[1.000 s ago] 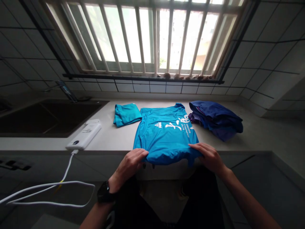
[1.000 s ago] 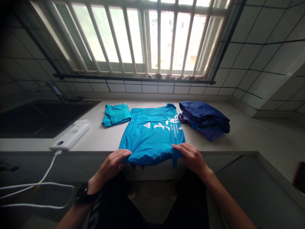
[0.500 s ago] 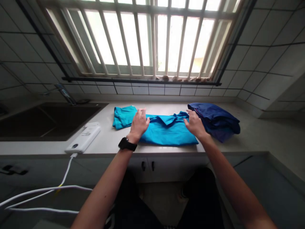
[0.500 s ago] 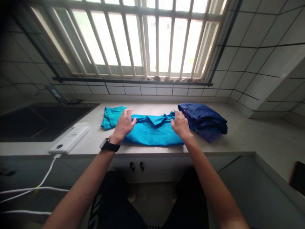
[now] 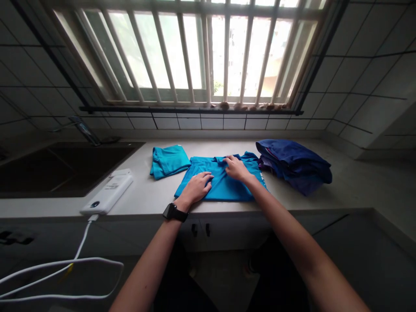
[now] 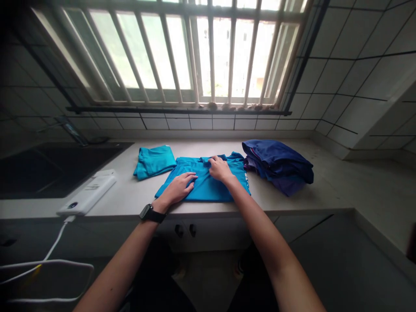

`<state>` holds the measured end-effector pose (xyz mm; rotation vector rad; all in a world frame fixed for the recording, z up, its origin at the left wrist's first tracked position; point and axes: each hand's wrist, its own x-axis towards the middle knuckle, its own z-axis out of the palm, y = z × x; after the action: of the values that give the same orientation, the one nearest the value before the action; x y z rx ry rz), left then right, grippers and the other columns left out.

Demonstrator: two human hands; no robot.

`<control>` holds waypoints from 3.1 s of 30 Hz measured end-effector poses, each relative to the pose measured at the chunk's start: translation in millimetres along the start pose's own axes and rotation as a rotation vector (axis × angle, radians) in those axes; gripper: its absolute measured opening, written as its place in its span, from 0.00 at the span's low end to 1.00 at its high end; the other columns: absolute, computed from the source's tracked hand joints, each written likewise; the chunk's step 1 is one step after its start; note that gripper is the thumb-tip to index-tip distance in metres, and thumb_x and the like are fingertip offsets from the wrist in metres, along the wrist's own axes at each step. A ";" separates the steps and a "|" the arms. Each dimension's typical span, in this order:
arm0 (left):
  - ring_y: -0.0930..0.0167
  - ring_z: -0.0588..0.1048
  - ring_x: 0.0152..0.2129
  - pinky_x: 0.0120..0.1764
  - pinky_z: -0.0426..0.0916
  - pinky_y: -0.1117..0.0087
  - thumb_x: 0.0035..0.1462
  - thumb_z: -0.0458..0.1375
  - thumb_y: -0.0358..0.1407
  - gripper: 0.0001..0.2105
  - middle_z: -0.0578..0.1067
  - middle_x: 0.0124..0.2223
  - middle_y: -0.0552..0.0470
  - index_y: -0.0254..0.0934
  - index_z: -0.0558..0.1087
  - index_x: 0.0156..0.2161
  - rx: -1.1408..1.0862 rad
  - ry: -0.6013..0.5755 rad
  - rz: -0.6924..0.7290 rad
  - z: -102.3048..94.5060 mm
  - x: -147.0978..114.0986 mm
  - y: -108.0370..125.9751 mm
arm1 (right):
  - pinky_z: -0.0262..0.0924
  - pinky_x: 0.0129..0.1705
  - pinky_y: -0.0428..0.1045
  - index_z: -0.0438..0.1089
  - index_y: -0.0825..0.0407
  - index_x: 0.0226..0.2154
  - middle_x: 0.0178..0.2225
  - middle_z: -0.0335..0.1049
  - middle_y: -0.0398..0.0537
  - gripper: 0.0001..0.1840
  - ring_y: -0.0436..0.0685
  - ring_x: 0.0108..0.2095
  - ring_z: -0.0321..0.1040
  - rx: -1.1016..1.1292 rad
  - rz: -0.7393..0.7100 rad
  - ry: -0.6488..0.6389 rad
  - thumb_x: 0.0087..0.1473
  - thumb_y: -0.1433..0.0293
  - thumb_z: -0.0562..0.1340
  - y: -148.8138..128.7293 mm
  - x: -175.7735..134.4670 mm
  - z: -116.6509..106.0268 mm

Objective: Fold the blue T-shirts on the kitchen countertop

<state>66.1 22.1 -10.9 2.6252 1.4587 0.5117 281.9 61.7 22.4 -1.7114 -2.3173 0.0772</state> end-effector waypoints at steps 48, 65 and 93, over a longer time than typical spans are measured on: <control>0.60 0.73 0.61 0.65 0.66 0.58 0.66 0.51 0.36 0.17 0.75 0.64 0.46 0.41 0.77 0.55 -0.053 0.031 -0.034 0.7 -1.5 0.4 | 0.46 0.71 0.58 0.65 0.53 0.66 0.72 0.58 0.56 0.27 0.62 0.72 0.52 -0.011 0.189 0.062 0.69 0.68 0.50 22.4 -22.6 29.8; 0.61 0.75 0.59 0.63 0.68 0.58 0.66 0.53 0.35 0.15 0.77 0.61 0.46 0.42 0.78 0.53 -0.103 0.085 -0.010 3.3 -2.9 -2.8 | 0.65 0.53 0.54 0.65 0.63 0.63 0.50 0.77 0.65 0.35 0.69 0.54 0.73 0.383 0.485 0.197 0.57 0.65 0.64 50.5 26.3 16.2; 0.66 0.75 0.34 0.45 0.73 0.63 0.52 0.56 0.28 0.05 0.76 0.33 0.51 0.40 0.73 0.32 -0.275 0.130 0.224 -18.1 59.7 -22.2 | 0.64 0.41 0.50 0.66 0.48 0.36 0.32 0.71 0.44 0.10 0.58 0.35 0.67 0.869 0.325 0.339 0.48 0.69 0.57 40.6 34.8 20.0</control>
<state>71.2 82.7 15.3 2.5831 1.0382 0.8526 305.5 109.1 1.3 -1.4435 -1.4075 0.6823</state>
